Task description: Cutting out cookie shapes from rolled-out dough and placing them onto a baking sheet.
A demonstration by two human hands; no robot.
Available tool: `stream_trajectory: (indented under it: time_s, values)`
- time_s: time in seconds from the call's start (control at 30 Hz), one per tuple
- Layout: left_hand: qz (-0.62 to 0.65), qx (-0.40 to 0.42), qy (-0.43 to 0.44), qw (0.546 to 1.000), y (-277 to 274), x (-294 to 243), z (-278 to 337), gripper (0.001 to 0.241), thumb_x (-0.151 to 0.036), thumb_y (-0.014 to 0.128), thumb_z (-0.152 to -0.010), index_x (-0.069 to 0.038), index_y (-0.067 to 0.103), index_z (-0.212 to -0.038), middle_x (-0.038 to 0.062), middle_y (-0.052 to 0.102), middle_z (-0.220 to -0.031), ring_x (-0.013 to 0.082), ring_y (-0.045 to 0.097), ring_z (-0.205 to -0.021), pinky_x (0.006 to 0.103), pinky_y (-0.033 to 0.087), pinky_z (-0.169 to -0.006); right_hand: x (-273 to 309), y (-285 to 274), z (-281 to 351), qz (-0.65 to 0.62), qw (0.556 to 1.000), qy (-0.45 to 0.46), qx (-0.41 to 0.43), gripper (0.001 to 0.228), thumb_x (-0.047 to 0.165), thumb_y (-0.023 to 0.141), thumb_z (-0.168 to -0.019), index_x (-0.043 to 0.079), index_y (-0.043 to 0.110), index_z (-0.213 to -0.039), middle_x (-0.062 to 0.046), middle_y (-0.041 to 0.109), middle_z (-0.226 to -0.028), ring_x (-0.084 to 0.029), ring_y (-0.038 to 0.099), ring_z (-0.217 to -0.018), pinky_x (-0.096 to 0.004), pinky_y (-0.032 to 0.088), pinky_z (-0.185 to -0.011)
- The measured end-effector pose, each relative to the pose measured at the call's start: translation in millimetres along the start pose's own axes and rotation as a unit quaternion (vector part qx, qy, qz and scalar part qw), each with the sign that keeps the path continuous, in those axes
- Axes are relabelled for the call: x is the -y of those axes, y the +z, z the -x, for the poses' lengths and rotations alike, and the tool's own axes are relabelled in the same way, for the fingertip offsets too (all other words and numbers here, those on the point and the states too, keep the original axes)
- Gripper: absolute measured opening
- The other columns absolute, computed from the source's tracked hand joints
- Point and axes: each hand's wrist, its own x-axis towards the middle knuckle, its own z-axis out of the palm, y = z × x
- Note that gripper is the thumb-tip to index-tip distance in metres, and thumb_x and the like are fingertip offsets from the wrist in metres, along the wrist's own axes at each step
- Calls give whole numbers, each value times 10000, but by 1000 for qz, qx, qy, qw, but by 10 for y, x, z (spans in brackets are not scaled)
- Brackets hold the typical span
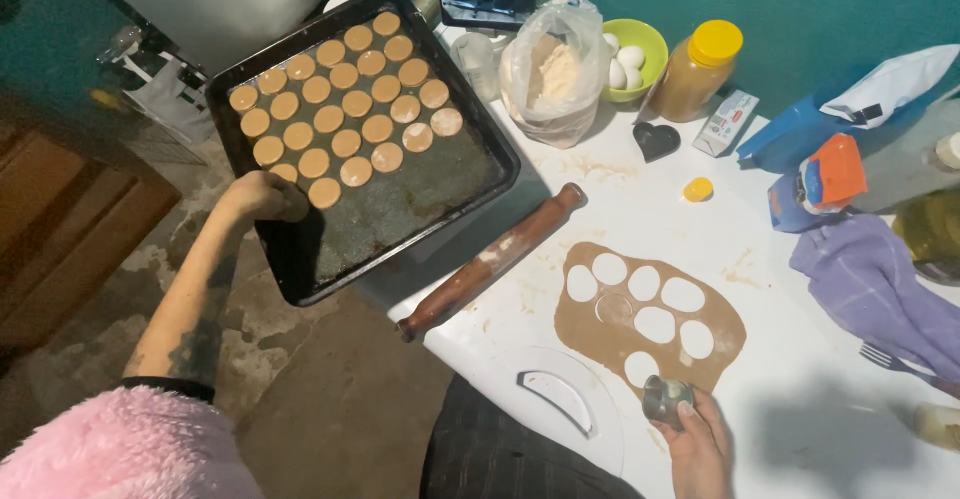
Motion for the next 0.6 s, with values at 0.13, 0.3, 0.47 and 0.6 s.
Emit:
stream_trajectory:
  time_s: [0.13, 0.3, 0.47, 0.6]
  values:
    - [-1, -13, -2, 1000, -160, -506, 629, 317, -82, 771, -774, -18, 787, -1084, 130, 789, -996, 250, 719, -929, 408, 555, -803, 3, -4, 23, -7, 1000, 0, -2, 365, 121, 506, -989, -43, 549, -1312, -199, 654, -1240, -293, 646, -1119, -486, 512, -935]
    - [-250, -152, 45, 955, -210, -578, 823, 482, -317, 834, -813, -198, 759, -1274, 131, 745, -1198, 352, 689, -1094, 465, 547, -902, 175, 112, 152, 16, 999, -39, -8, 347, 75, 533, -983, -47, 548, -1308, -169, 651, -1242, -238, 648, -1135, -443, 516, -970]
    - [-76, -190, 123, 971, -106, -1747, 2085, 442, -205, 775, -872, -144, 715, -1306, 106, 741, -1225, 291, 706, -1091, 425, 535, -905, 302, 35, 109, 175, 972, -135, -78, 571, -37, 746, -808, -25, 495, -1320, -188, 690, -1203, -213, 684, -1115, -359, 548, -969]
    - [61, -241, 214, 945, 285, -2527, 2960, 361, -97, 730, -946, -124, 698, -1304, 105, 721, -1242, 243, 723, -1055, 359, 559, -866, 322, 154, 49, 376, 906, -176, -85, 721, 73, 928, -650, 17, 628, -1304, -123, 733, -1208, -191, 725, -1039, -318, 592, -923]
